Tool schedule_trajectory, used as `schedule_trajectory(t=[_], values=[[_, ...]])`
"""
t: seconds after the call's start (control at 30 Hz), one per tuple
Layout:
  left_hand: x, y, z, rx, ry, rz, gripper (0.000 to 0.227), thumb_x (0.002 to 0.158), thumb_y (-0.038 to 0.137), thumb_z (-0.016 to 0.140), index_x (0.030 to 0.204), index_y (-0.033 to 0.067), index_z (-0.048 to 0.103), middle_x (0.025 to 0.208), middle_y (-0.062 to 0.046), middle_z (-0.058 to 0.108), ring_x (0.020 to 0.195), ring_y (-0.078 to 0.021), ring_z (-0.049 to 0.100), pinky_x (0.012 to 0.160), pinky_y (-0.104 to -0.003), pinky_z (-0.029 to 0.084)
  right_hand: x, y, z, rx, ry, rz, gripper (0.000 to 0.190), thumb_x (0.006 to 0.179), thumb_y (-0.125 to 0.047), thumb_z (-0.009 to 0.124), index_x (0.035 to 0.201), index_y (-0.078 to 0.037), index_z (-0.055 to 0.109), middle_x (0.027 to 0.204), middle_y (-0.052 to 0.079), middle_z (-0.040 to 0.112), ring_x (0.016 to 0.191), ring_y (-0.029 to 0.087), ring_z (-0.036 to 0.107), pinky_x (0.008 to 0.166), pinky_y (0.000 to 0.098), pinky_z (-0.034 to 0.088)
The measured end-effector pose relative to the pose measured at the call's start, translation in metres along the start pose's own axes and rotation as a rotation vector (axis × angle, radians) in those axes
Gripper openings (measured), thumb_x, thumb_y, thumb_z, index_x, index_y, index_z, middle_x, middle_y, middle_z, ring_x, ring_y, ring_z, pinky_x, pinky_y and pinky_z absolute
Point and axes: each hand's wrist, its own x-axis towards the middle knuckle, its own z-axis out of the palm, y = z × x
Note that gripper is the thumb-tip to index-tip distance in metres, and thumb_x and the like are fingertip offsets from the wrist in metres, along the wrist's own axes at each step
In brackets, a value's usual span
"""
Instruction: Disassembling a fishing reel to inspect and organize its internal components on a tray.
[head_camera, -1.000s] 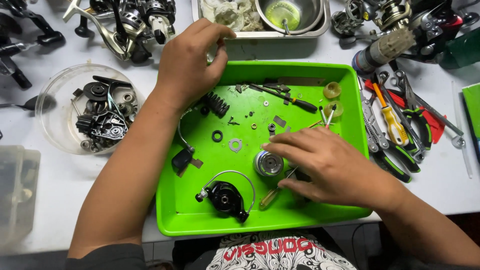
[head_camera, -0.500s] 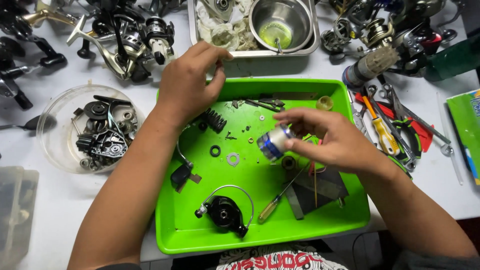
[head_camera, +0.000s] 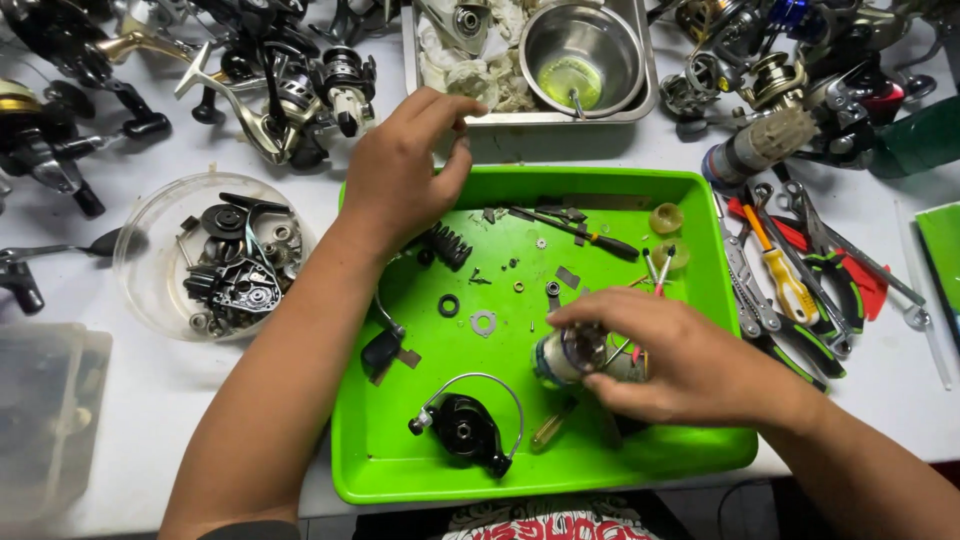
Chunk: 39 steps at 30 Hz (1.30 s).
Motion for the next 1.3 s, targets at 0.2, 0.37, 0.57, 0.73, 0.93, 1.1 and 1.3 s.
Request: schedule_trajectory(t=[0.2, 0.37, 0.57, 0.73, 0.93, 1.1, 1.3], values=[[-0.001, -0.008, 0.001, -0.163, 0.181, -0.077, 0.038, 0.100, 0.001, 0.062, 0.135, 0.0121, 0.053, 0.107, -0.005, 0.062, 0.060, -0.0061, 0.039, 0.050, -0.017, 0.038, 0.004, -0.008, 0.027, -0.149, -0.088, -0.205, 0.047, 0.087, -0.007, 0.069, 0.132, -0.001, 0.056, 0.118, 0.016, 0.069, 0.104, 0.033, 0.065, 0.093, 0.0437, 0.051], [-0.001, -0.002, -0.007, -0.237, 0.309, -0.139, 0.041, 0.101, 0.005, 0.058, 0.139, 0.0140, 0.049, 0.110, -0.004, 0.061, 0.059, -0.0050, 0.033, 0.052, -0.019, 0.031, 0.008, -0.011, 0.024, -0.178, -0.140, -0.180, 0.054, 0.090, -0.016, 0.073, 0.139, -0.004, 0.053, 0.125, 0.017, 0.065, 0.109, 0.035, 0.063, 0.095, 0.0452, 0.050], [-0.002, 0.000, -0.006, -0.251, 0.275, -0.114, 0.040, 0.099, 0.003, 0.059, 0.137, 0.0126, 0.050, 0.111, -0.005, 0.059, 0.062, -0.0059, 0.036, 0.053, -0.020, 0.034, 0.013, 0.001, -0.019, -0.213, 0.099, -0.034, 0.045, 0.089, -0.025, 0.074, 0.128, -0.006, 0.064, 0.122, 0.016, 0.072, 0.109, 0.026, 0.071, 0.099, 0.0365, 0.056], [-0.001, 0.001, -0.007, -0.295, 0.198, -0.075, 0.044, 0.098, 0.001, 0.060, 0.139, 0.0134, 0.049, 0.112, -0.004, 0.059, 0.064, -0.0069, 0.038, 0.058, -0.022, 0.039, 0.024, 0.022, -0.033, -0.278, 0.354, 0.033, 0.023, 0.092, -0.010, 0.072, 0.112, 0.001, 0.072, 0.109, 0.018, 0.077, 0.096, 0.024, 0.076, 0.090, 0.0354, 0.062], [-0.001, 0.002, -0.007, -0.285, 0.184, -0.094, 0.045, 0.099, 0.000, 0.060, 0.140, 0.0139, 0.048, 0.114, -0.004, 0.060, 0.063, -0.0063, 0.037, 0.056, -0.021, 0.037, 0.038, 0.061, -0.010, -0.183, 0.657, 0.112, 0.007, 0.100, -0.007, 0.075, 0.103, -0.002, 0.078, 0.074, 0.002, 0.070, 0.059, 0.007, 0.055, 0.058, 0.0234, 0.044], [-0.001, 0.000, -0.006, -0.238, 0.193, -0.085, 0.045, 0.099, 0.000, 0.061, 0.139, 0.0127, 0.048, 0.111, -0.005, 0.060, 0.062, -0.0068, 0.037, 0.055, -0.022, 0.037, 0.037, 0.079, -0.002, -0.347, 0.600, -0.039, 0.031, 0.100, -0.011, 0.075, 0.071, -0.003, 0.070, 0.067, 0.005, 0.070, 0.054, 0.013, 0.060, 0.051, 0.0291, 0.041], [0.000, -0.001, -0.006, -0.271, 0.151, -0.060, 0.037, 0.103, 0.005, 0.058, 0.138, 0.0109, 0.049, 0.109, -0.006, 0.059, 0.064, -0.0071, 0.039, 0.055, -0.023, 0.036, 0.035, 0.091, 0.004, -0.517, 0.529, -0.114, 0.044, 0.101, -0.015, 0.076, 0.062, -0.008, 0.056, 0.051, 0.005, 0.046, 0.044, 0.020, 0.045, 0.048, 0.0377, 0.034]])
